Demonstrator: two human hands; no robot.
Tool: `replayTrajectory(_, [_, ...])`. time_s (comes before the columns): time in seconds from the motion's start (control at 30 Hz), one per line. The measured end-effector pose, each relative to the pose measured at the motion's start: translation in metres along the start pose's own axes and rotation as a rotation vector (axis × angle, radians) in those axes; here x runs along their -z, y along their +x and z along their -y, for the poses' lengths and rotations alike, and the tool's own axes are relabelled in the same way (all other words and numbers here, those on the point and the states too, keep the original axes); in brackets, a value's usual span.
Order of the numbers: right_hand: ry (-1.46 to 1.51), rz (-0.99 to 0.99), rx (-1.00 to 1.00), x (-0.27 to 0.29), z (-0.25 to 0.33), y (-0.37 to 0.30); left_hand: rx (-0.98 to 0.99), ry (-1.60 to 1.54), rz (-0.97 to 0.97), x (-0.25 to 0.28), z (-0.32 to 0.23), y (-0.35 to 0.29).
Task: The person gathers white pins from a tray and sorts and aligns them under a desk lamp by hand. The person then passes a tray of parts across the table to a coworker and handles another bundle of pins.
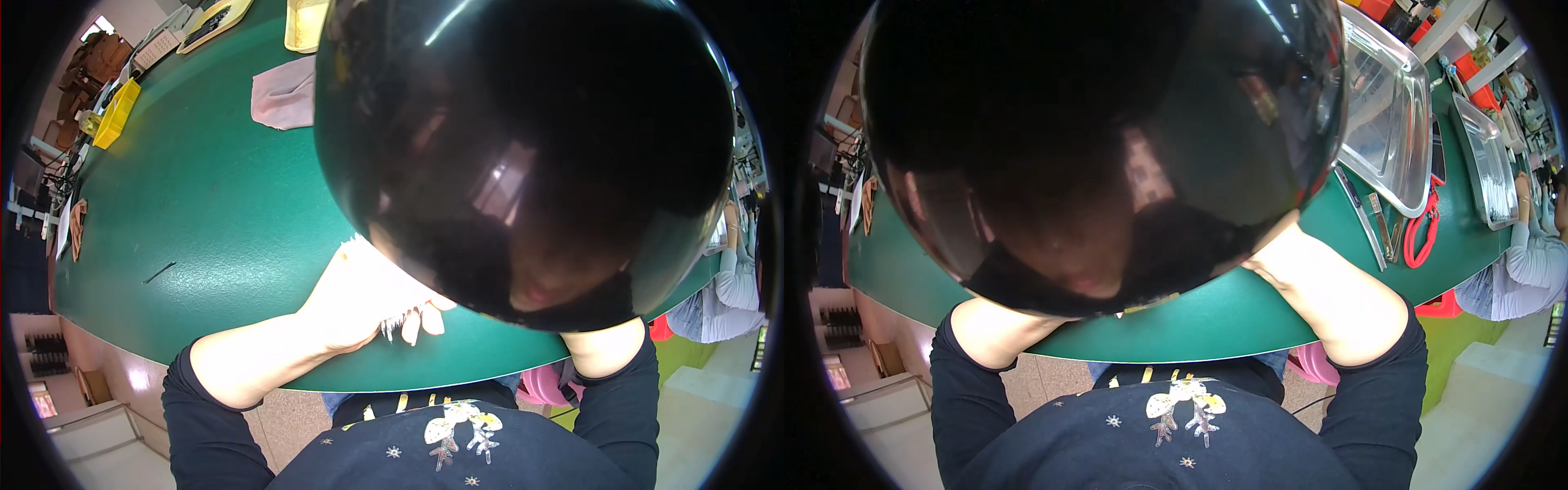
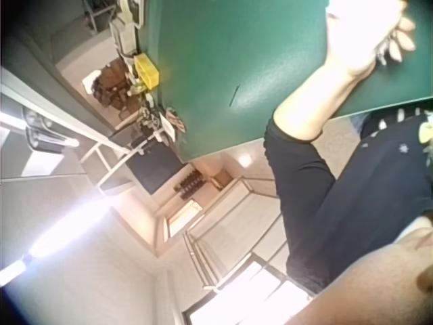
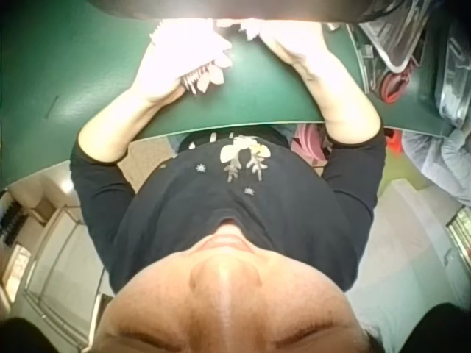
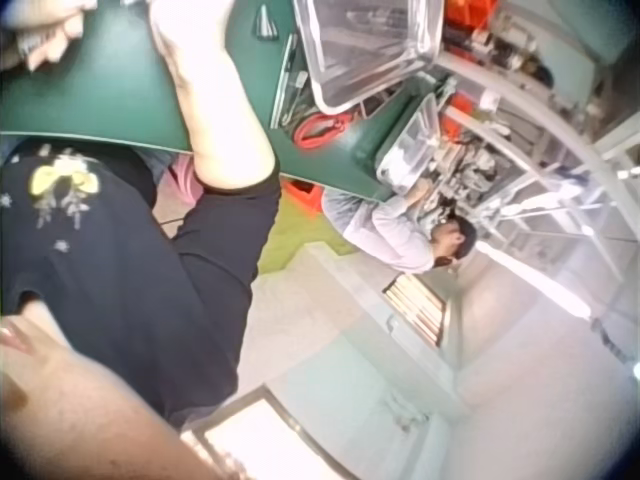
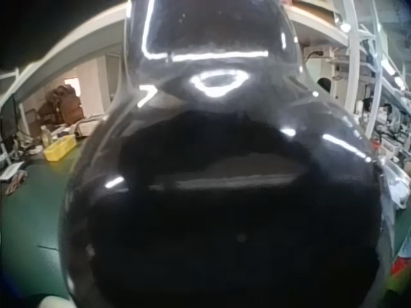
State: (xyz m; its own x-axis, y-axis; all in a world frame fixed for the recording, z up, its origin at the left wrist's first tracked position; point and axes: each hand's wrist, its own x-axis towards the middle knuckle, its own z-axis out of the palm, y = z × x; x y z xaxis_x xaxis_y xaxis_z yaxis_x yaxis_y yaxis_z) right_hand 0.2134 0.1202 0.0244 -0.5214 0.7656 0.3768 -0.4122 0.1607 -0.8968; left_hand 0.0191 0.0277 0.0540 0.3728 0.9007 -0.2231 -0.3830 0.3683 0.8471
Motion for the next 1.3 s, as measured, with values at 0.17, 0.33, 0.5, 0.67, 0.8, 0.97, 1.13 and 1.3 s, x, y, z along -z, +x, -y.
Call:
replayTrajectory(0.17, [0.007, -0.001, -0.008, 0.003, -0.002, -0.001, 0.105, 0.172, -0.077, -0.010, -0.015, 0.000])
replayTrajectory(0.33, [0.010, 0.000, -0.009, 0.003, -0.003, -0.002, -0.073, -0.166, -0.140, 0.002, 0.014, 0.000])
replayTrajectory(0.5, [0.014, -0.001, -0.015, 0.004, -0.005, -0.002, -0.107, -0.210, -0.137, 0.015, 0.024, 0.000])
replayTrajectory(0.67, [0.017, -0.002, -0.021, 0.006, -0.009, -0.005, -0.110, -0.326, -0.176, 0.014, 0.024, 0.001])
replayTrajectory(0.8, [0.016, 0.003, -0.030, 0.006, -0.008, -0.006, -0.063, -0.108, -0.248, 0.010, 0.022, 0.000])
replayTrajectory(0.97, [0.024, 0.003, -0.045, 0.006, -0.013, -0.008, -0.088, -0.093, -0.209, 0.013, 0.024, -0.001])
replayTrajectory(1.13, [0.040, 0.020, -0.097, 0.011, -0.034, -0.019, -0.184, -0.186, -0.163, 0.017, 0.031, 0.001])
replayTrajectory(1.3, [0.060, 0.024, -0.182, 0.033, -0.080, -0.044, -0.130, -0.083, -0.211, 0.010, 0.023, 0.002])
